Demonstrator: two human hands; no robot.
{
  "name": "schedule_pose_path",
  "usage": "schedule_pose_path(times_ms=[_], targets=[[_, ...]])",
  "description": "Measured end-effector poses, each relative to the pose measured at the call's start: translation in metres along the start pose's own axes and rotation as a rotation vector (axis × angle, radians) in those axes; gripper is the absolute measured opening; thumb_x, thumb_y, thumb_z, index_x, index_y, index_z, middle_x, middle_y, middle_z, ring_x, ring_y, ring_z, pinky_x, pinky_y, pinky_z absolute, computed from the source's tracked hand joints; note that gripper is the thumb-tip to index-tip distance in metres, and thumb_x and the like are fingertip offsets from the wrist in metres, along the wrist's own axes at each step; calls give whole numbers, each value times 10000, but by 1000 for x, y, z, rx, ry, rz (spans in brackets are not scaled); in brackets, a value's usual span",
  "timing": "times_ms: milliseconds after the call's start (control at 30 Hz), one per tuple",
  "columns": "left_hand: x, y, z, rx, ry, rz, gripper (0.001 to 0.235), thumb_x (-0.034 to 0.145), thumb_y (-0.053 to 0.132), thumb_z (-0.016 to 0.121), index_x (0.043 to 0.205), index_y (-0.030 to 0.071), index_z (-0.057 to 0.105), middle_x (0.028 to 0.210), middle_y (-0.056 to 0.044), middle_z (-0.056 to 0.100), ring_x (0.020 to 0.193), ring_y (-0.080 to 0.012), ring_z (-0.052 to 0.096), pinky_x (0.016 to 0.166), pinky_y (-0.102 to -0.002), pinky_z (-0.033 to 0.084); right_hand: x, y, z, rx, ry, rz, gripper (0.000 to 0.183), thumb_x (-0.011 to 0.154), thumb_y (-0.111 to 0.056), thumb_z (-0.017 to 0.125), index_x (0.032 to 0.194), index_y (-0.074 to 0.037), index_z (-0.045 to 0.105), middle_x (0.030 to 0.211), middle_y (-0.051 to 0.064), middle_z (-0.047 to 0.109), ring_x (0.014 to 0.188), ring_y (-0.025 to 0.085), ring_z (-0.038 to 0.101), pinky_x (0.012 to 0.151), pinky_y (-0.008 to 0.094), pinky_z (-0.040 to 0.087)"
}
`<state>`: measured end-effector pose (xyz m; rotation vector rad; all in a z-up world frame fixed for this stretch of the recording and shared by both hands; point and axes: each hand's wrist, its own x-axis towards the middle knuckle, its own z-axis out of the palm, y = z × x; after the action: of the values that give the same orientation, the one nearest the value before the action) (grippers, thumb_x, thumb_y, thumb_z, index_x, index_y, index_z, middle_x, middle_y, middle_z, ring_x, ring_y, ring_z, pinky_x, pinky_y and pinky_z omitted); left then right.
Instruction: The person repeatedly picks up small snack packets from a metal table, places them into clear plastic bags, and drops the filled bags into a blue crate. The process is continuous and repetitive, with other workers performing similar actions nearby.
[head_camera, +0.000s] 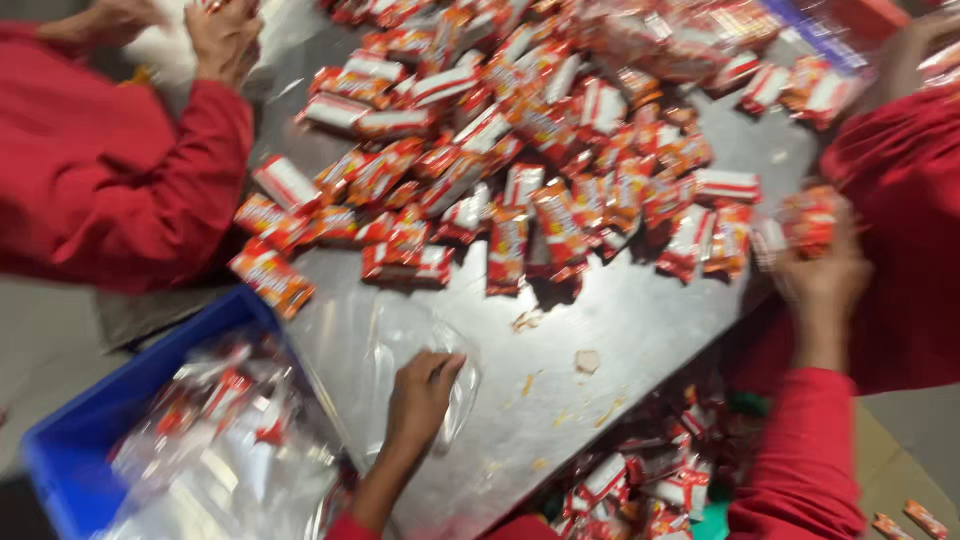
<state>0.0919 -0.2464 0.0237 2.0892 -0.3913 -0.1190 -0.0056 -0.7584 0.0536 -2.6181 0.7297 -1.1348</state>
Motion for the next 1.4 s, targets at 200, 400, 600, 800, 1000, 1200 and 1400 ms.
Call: schedule_pose_path(times_ms=[200, 400, 600, 800, 1000, 1200, 1400], targets=[[-10, -35, 37, 26, -40, 8, 195, 986, 195, 621, 1019, 50, 748, 1007, -201, 692, 891, -421, 669, 766, -480, 523, -89, -126, -51, 662, -115, -51, 672, 926, -195, 752, 1512, -39, 461, 1358, 73, 607, 1190, 174, 627, 1008, 271, 544], [-13, -67, 50, -8, -222, -7, 208, 922, 182, 629, 994, 42, 765, 911, -217, 743, 817, -377, 723, 728, -463, 544, -228, -265, -3, 913, -546, -102, 797, 754, -87, 851, 1463, -104, 489, 1259, 159, 647, 1123, 305, 683, 927, 377, 562], [7, -61, -19, -659, -277, -273, 235, 1041, 201, 625, 1101, 37, 782, 909, -234, 709, 589, -186, 597, 562, -374, 432, -227, -287, -10, 637, -717, -373, 733, 775, -50, 793, 1442, -234, 550, 1400, 240, 579, 1162, 409, 666, 913, 404, 577], [-33, 27, -19, -18, -74, 407, 304, 894, 120, 627, 1148, 156, 791, 868, -128, 774, 741, -292, 738, 643, -405, 568, -229, -294, -1, 1115, -868, 573, 834, 778, 21, 752, 1538, -210, 500, 1346, 329, 595, 1026, 355, 668, 861, 462, 549], [-88, 77, -20, 41, -304, 493, 314, 897, 49, 656, 1202, 91, 721, 932, -170, 752, 787, -313, 741, 733, -415, 577, -240, -332, 15, 1648, -972, 963, 756, 846, -41, 716, 1549, -141, 457, 1291, 266, 631, 1019, 292, 676, 849, 435, 568], [-128, 21, -75, -7, -124, 94, 353, 868, 57, 653, 1209, 128, 713, 952, -172, 766, 830, -355, 737, 646, -429, 567, -224, -359, 25, 1463, -781, 744, 714, 861, -87, 716, 1521, -98, 444, 1201, 197, 676, 977, 265, 702, 784, 393, 608], [-125, -42, -59, -706, 462, -75, 220, 969, -29, 544, 1159, 16, 645, 929, -117, 682, 775, -239, 660, 677, -344, 538, -264, -401, 12, 1367, -811, 894, 757, 854, -116, 731, 1542, -124, 416, 1163, 136, 696, 894, 209, 656, 689, 340, 563]])
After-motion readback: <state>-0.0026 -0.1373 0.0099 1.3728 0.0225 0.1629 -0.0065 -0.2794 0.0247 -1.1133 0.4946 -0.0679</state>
